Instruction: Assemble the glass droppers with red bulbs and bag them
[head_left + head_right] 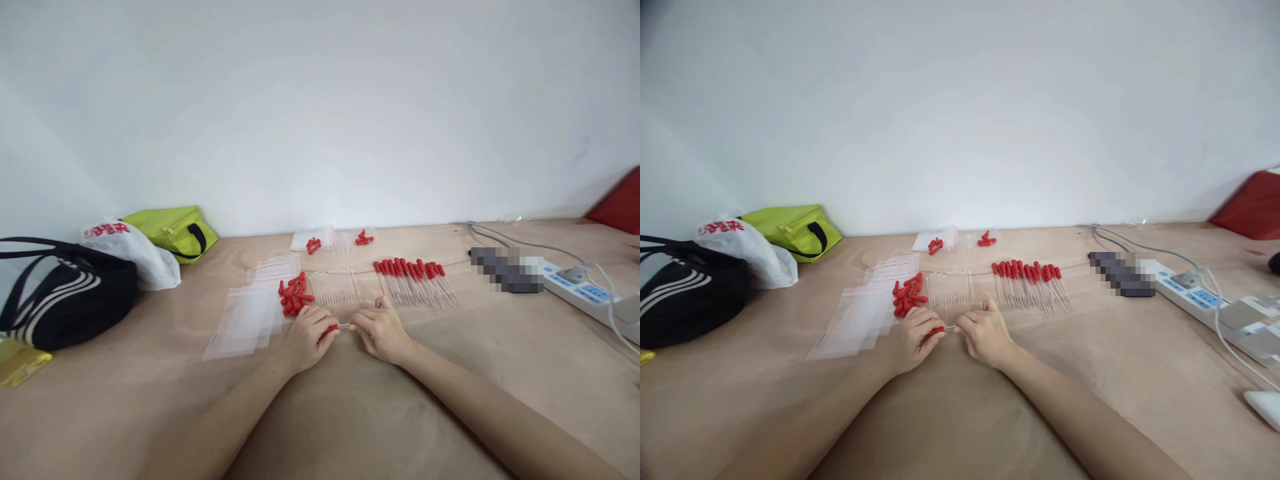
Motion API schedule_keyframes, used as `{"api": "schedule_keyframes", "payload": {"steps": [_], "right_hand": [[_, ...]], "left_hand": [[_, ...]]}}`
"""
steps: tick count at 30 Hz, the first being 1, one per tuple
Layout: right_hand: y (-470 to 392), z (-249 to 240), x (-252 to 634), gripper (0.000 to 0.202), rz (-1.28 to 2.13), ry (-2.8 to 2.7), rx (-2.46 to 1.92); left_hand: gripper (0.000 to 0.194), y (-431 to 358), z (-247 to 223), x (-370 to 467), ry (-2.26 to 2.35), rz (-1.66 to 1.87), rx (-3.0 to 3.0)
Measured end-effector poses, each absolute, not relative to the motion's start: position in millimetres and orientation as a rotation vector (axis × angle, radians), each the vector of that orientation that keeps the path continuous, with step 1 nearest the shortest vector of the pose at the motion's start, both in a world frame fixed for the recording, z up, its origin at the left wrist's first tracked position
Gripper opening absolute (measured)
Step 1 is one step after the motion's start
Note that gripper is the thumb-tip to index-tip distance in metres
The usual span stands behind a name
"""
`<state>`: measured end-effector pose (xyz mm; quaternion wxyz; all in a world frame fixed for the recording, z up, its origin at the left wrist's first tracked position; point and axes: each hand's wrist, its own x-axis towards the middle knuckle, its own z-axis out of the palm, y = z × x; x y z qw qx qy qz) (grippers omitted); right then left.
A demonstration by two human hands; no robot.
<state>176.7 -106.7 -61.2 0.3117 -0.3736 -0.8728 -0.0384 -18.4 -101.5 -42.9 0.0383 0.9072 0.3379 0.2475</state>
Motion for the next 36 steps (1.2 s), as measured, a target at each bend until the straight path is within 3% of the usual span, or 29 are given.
{"api": "schedule_keyframes", "payload": {"steps": [8, 16, 21, 26, 36], "right_hand": [[-106.5, -64.0, 173.5, 0.025, -0.109, -2.340, -1.023], [-102.3, -35.0, 176.5, 0.022, -0.215, -2.530, -1.117], [-90.4, -32.3, 193.1, 0.021, -0.196, -2.444, -1.397], [-66.5, -36.3, 216.8, 0.026, -0.041, -1.908, -1.988], [-39.1, -41.3, 209.9, 0.037, -0.082, -1.724, -2.318]], "left_hand": [[0.014, -101.5, -43.8, -17.9, 1.015, 0.767, 2.780], [0.012, -95.3, -46.0, -20.8, 1.065, 1.021, 2.731], [0.029, -95.2, -55.4, -24.0, 1.254, 1.208, 2.539], [0.006, -98.1, -51.5, -22.0, 1.064, 0.849, 2.667], [0.018, -97.6, -46.5, -19.2, 0.889, 0.699, 2.749]]}}
